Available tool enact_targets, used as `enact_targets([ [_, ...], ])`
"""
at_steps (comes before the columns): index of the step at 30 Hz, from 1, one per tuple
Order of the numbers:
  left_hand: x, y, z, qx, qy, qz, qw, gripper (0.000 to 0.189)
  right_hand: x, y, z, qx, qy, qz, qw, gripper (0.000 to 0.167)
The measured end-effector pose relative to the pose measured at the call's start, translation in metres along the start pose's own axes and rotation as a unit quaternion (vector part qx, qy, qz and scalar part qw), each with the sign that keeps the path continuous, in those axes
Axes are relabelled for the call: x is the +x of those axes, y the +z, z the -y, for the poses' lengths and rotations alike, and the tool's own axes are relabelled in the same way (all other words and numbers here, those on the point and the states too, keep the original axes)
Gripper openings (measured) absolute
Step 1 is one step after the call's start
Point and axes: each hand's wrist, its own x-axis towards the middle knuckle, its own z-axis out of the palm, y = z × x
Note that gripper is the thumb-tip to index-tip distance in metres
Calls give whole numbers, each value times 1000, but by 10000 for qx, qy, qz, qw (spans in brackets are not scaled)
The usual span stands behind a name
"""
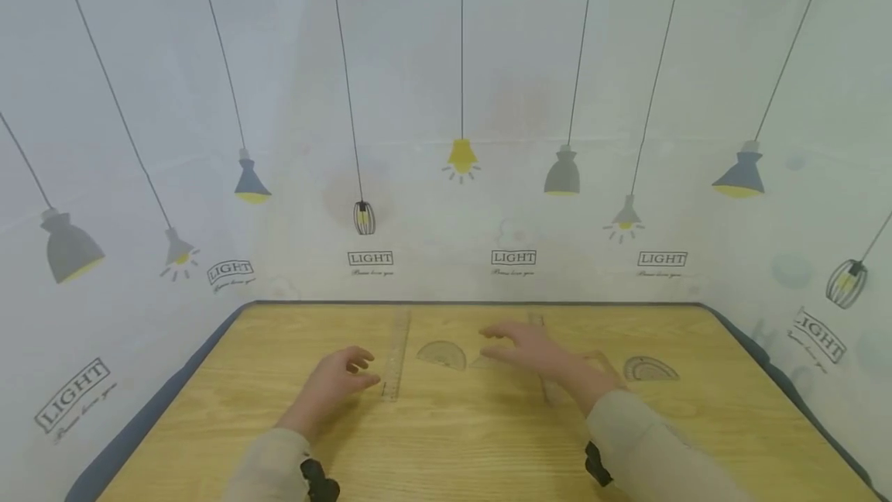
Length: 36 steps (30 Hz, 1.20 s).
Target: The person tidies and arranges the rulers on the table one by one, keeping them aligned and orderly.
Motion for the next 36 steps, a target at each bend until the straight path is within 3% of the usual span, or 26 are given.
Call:
enact_targets([
  [8,2,4,-2,-163,13,90,9998,35,24,18,12,164,-131,105,9997,47],
  [15,8,6,-1,-103,304,83,9995,39,43,31,21,518,-213,134,9983,45],
  [20,9,10,2,-148,417,254,9987,42,59,41,25,739,-424,148,9963,44],
  [25,9,11,7,-41,570,336,9978,49,79,51,23,886,-192,161,9958,48],
  [33,11,10,20,-48,1154,570,9917,60,114,64,16,1225,-21,44,9925,49],
  [36,9,12,26,-87,1182,628,9910,67,122,70,13,1441,103,122,9894,47],
])
